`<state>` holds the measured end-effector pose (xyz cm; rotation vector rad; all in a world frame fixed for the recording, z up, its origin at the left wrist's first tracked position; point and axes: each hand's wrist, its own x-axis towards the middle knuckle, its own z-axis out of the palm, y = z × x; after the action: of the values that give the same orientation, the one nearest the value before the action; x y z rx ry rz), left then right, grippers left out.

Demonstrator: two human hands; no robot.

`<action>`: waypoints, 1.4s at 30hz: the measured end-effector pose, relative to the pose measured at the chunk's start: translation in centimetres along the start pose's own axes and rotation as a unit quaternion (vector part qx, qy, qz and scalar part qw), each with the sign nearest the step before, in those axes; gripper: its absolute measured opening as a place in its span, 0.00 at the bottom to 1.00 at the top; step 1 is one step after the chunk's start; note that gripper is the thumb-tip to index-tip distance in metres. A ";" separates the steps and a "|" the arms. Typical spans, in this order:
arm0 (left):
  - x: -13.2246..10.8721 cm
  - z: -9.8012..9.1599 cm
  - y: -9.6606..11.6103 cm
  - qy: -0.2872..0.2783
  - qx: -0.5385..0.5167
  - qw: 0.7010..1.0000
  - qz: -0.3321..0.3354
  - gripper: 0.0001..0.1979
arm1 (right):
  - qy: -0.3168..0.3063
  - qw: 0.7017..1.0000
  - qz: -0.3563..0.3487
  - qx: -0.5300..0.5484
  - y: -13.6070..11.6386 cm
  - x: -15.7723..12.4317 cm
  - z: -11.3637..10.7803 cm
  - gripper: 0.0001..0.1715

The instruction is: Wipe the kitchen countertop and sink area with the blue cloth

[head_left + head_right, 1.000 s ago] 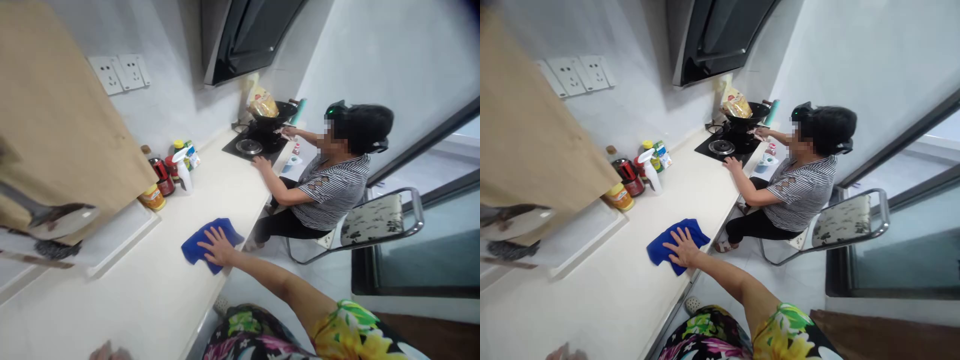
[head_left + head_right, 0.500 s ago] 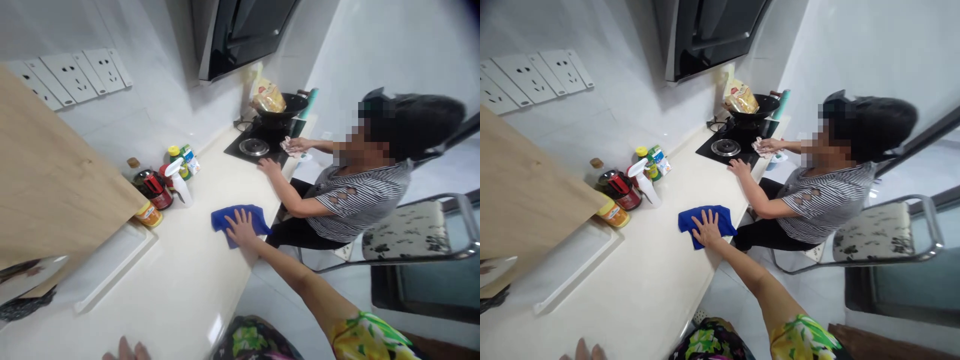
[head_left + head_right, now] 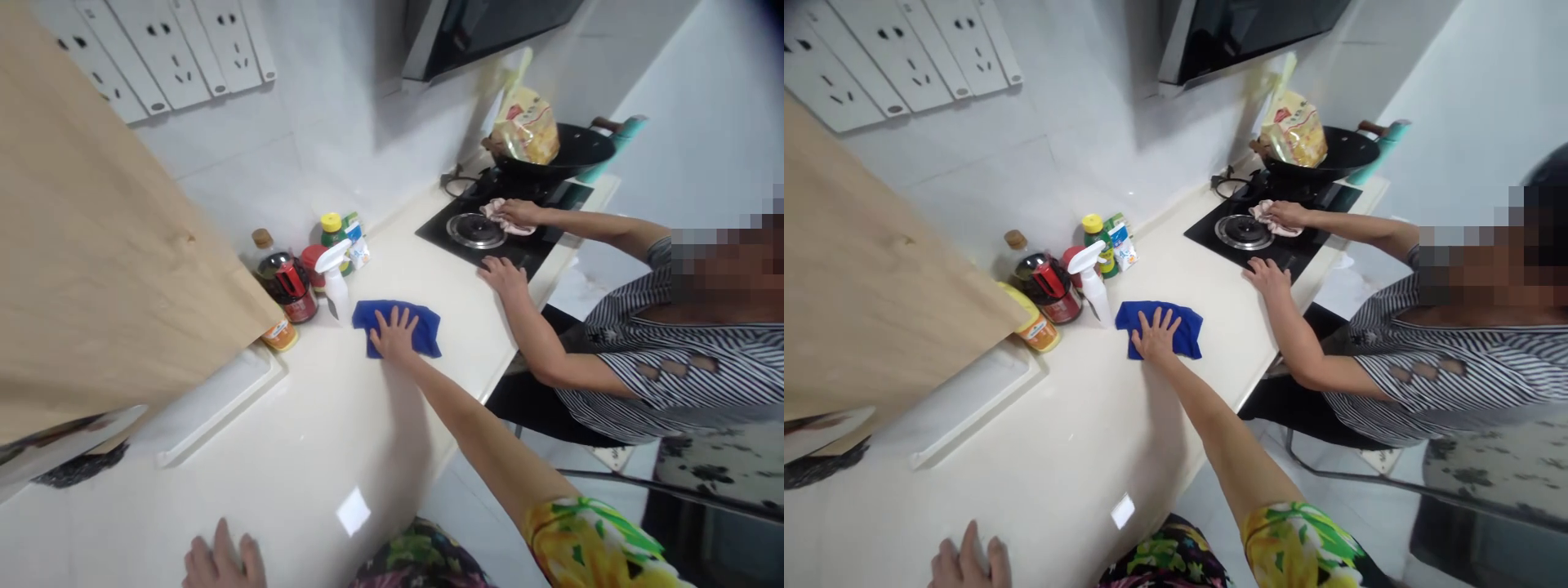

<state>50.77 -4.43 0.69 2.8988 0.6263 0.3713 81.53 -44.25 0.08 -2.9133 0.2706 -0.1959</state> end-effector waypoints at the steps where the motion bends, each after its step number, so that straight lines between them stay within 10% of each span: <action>1: 0.0 -0.1 0.1 0.001 -0.002 1.000 0.003 0.33 | -0.005 1.000 0.004 -0.018 -0.3 0.4 0.0 0.39; 7: -0.3 -0.6 0.5 -0.001 0.006 1.000 0.001 0.32 | 0.027 0.996 0.014 -0.084 -0.3 -1.4 0.6 0.37; 14: -1.4 0.3 -0.7 0.000 -0.001 1.000 -0.009 0.29 | 0.076 0.988 -0.020 -0.130 -1.2 -10.9 1.6 0.37; 23: -2.2 1.5 -1.7 0.017 -0.017 1.000 -0.006 0.27 | 0.049 0.991 -0.023 -0.122 -11.5 -16.1 2.6 0.37; 31: -3.2 2.7 -4.6 0.022 -0.119 0.993 0.015 0.26 | -0.006 0.986 -0.162 -0.051 -19.4 -23.2 2.7 0.38; 42: -3.9 -2.7 -3.3 -0.036 -0.280 0.953 0.107 0.26 | -0.122 0.910 -0.392 0.058 -24.8 -36.8 2.0 0.43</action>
<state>45.38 -2.88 1.84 2.4166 0.1528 0.3896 50.11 -12.86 -0.61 -2.7124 -0.9256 0.0407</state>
